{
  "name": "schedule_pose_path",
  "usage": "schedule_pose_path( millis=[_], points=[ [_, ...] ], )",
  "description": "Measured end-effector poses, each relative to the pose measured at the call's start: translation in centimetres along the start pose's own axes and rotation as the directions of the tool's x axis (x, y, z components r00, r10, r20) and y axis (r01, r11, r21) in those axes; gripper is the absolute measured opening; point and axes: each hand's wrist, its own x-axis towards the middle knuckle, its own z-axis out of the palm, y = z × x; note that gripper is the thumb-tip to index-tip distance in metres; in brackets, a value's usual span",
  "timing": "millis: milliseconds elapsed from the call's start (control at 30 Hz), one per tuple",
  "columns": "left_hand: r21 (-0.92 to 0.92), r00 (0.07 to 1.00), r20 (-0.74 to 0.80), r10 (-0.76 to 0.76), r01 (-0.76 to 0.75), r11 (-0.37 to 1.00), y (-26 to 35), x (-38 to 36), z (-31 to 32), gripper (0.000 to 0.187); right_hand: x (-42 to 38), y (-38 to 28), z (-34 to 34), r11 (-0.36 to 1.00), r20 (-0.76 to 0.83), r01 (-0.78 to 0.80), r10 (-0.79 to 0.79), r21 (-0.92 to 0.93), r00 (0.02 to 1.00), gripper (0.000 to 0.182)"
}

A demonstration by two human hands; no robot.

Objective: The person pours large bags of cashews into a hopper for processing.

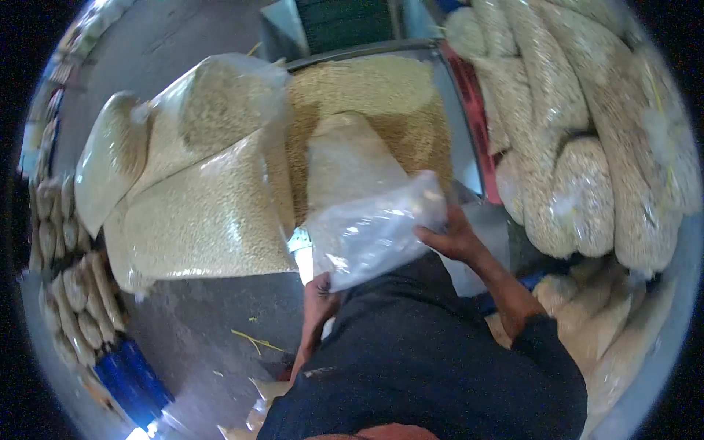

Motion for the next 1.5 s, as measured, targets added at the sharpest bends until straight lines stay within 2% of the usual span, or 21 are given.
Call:
schedule_pose_path(
  millis=[100, 200, 433, 567, 667, 733, 800, 833, 900, 933, 967, 1033, 1100, 1133, 1167, 1200, 1300, 1333, 1367, 1433, 1500],
  points=[
    [-0.072, 0.998, -0.064, 0.026, -0.031, 0.997, -2.7, 2.0, 0.7, 0.008, 3.2, 4.9, -0.3, 0.91, 0.245, 0.369, -0.32, -0.191, 0.915, 0.033],
    [-0.027, 0.986, -0.135, 0.095, -0.1, 0.995, -4.4, 3.0, 1.4, 0.014, 4.0, 3.6, 0.2, 0.97, 0.237, 0.223, -0.195, -0.097, 0.952, 0.053],
    [-0.011, 0.995, -0.094, -0.033, 0.032, 0.999, -4.5, 4.6, 2.0, 0.018, 5.6, 4.3, 0.1, 0.995, 0.018, 0.087, -0.088, 0.057, 0.996, 0.09],
    [0.034, 0.992, -0.023, -0.121, 0.121, 0.992, -4.5, 5.2, 1.8, 0.018, 7.6, 3.5, -0.1, 0.999, 0.049, 0.023, -0.022, -0.031, 0.999, 0.089],
    [0.062, 0.998, -0.023, -0.053, 0.055, 0.997, -5.8, 5.5, 2.1, 0.018, 9.0, 5.7, 1.9, 0.986, 0.193, 0.071, -0.099, 0.15, 0.976, 0.087],
    [0.061, 0.998, -0.028, -0.05, 0.052, 0.997, -5.4, 5.4, 2.0, 0.02, 9.4, 5.8, 3.3, 0.961, 0.405, -0.183, 0.086, 0.206, 0.91, 0.083],
    [0.009, 0.998, -0.035, 0.048, -0.048, 0.999, -6.5, 5.3, 2.5, 0.013, 10.4, 8.2, 6.3, 0.961, 0.346, -0.161, 0.075, 0.226, 0.935, 0.08],
    [0.008, 0.998, -0.039, 0.045, -0.045, 0.999, -7.5, 5.3, 2.7, 0.013, 11.7, 12.9, 8.9, 0.954, 0.199, 0.298, -0.297, 0.024, 0.934, 0.07],
    [0.111, 1.0, -0.01, 0.001, 0.0, 0.994, -9.4, 5.3, 2.8, 0.009, 13.0, 12.9, 12.0, 0.714, 0.137, 0.664, -0.651, -0.223, 0.747, 0.06],
    [0.113, 1.0, -0.014, 0.002, 0.0, 0.994, -9.3, 5.2, 2.7, 0.009, 12.8, 8.6, 13.2, 0.923, 0.314, 0.381, -0.347, -0.053, 0.884, 0.054],
    [0.167, 1.0, -0.007, -0.01, 0.011, 0.986, -8.9, 5.0, 2.6, 0.015, 12.2, 6.2, 14.2, 0.999, 0.521, 0.01, -0.031, 0.043, 0.853, 0.049],
    [0.174, 0.998, 0.018, 0.066, -0.068, 0.982, -10.3, 4.9, 2.7, 0.025, 10.4, 3.8, 14.7, 0.958, 0.677, -0.288, 0.198, 0.021, 0.709, 0.04],
    [0.247, 0.996, 0.004, 0.084, -0.082, 0.966, -13.2, 4.3, 3.4, 0.018, 7.9, 8.6, 16.5, 0.957, 0.515, -0.278, 0.279, -0.082, 0.811, 0.04],
    [0.303, 0.991, -0.046, 0.125, -0.105, 0.947, -18.1, 3.9, 4.3, 0.023, 7.7, 13.9, 17.4, 0.957, 0.604, -0.272, 0.275, -0.099, 0.748, 0.037],
    [0.255, 0.995, -0.044, -0.09, 0.098, 0.962, -15.4, 3.2, 3.6, 0.025, 6.5, 17.4, 17.2, 0.94, 0.66, 0.269, -0.065, -0.212, 0.748, 0.033],
    [0.268, 0.994, -0.109, -0.027, 0.055, 0.962, -20.3, 3.1, 4.8, 0.028, 5.2, 20.6, 17.0, 0.625, 0.638, 0.704, -0.398, -0.338, 0.66, 0.03],
    [0.238, 0.995, -0.085, -0.056, 0.075, 0.968, -16.3, 3.1, 4.5, 0.03, 3.1, 15.5, 14.5, 0.94, 0.606, 0.285, -0.117, -0.188, 0.786, 0.023],
    [0.25, 0.99, -0.034, -0.14, 0.144, 0.958, -14.8, 3.3, 4.5, 0.033, 4.0, 8.1, 13.5, 0.971, 0.601, -0.212, 0.236, -0.111, 0.764, 0.028],
    [0.23, 0.991, -0.063, -0.118, 0.13, 0.964, -15.6, 3.6, 5.1, 0.033, 4.3, 6.4, 13.3, 0.938, 0.555, -0.311, 0.343, -0.155, 0.758, 0.033],
    [0.227, 0.983, -0.172, 0.062, -0.021, 0.974, -17.2, 4.0, 6.4, 0.052, 4.8, 8.0, 13.5, 0.949, 0.53, -0.253, 0.315, -0.188, 0.788, 0.035],
    [0.32, 0.99, -0.137, 0.019, 0.026, 0.947, -17.8, 4.5, 6.3, 0.061, 4.7, 8.5, 13.4, 0.929, 0.534, -0.28, 0.368, -0.242, 0.761, 0.04]
  ],
)
